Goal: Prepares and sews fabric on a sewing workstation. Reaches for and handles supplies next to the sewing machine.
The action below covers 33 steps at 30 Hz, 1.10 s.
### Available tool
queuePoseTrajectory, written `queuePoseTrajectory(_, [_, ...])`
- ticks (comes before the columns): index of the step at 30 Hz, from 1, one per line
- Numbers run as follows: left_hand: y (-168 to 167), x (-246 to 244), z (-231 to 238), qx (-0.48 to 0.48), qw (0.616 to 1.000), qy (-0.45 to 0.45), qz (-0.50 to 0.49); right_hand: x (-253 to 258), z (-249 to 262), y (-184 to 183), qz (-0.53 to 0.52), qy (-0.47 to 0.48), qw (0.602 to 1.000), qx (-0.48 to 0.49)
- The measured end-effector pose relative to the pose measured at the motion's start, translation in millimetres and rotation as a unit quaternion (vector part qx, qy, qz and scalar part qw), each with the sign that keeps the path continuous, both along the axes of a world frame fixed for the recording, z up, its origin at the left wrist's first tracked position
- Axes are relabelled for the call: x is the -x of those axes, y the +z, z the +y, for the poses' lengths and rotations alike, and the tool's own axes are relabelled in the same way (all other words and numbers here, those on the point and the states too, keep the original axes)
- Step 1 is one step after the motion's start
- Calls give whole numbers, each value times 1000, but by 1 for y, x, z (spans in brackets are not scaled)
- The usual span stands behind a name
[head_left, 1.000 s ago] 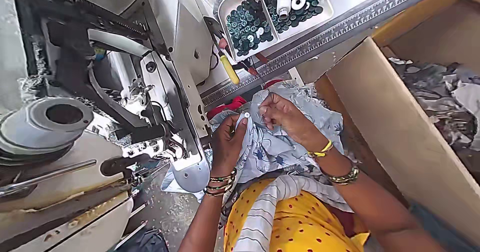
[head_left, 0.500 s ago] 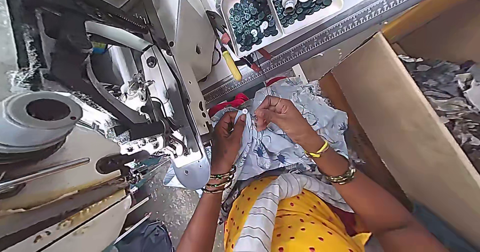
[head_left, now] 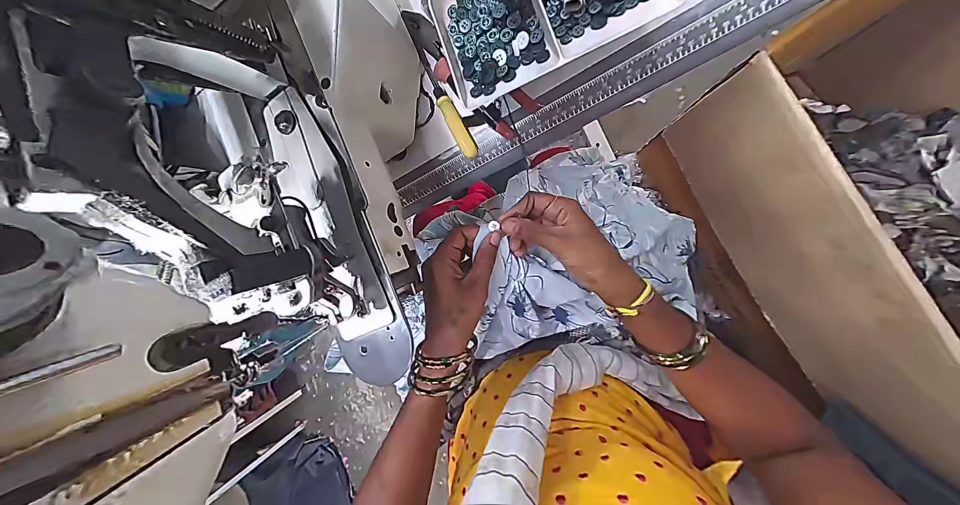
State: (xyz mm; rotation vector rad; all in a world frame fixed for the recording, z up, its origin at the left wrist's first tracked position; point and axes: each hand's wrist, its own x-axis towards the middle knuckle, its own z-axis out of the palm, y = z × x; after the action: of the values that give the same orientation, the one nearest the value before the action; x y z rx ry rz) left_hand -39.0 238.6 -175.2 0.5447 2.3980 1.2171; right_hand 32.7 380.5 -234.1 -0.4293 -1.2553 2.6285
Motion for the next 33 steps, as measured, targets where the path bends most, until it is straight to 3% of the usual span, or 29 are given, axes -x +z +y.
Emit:
queuePoseTrajectory(9, [4,-1,-7,-7,1000,-8,-28,-5,1,1,12,-48,998,-41])
queuePoseTrajectory(24, [0,-1,-3,26,999,-8,23,-2,5,-2,101,-71,951,-283])
queuePoseTrajectory(33, [5,-3,-3,34,999,-6,3,-2,0,-3,86,-82,951,-286])
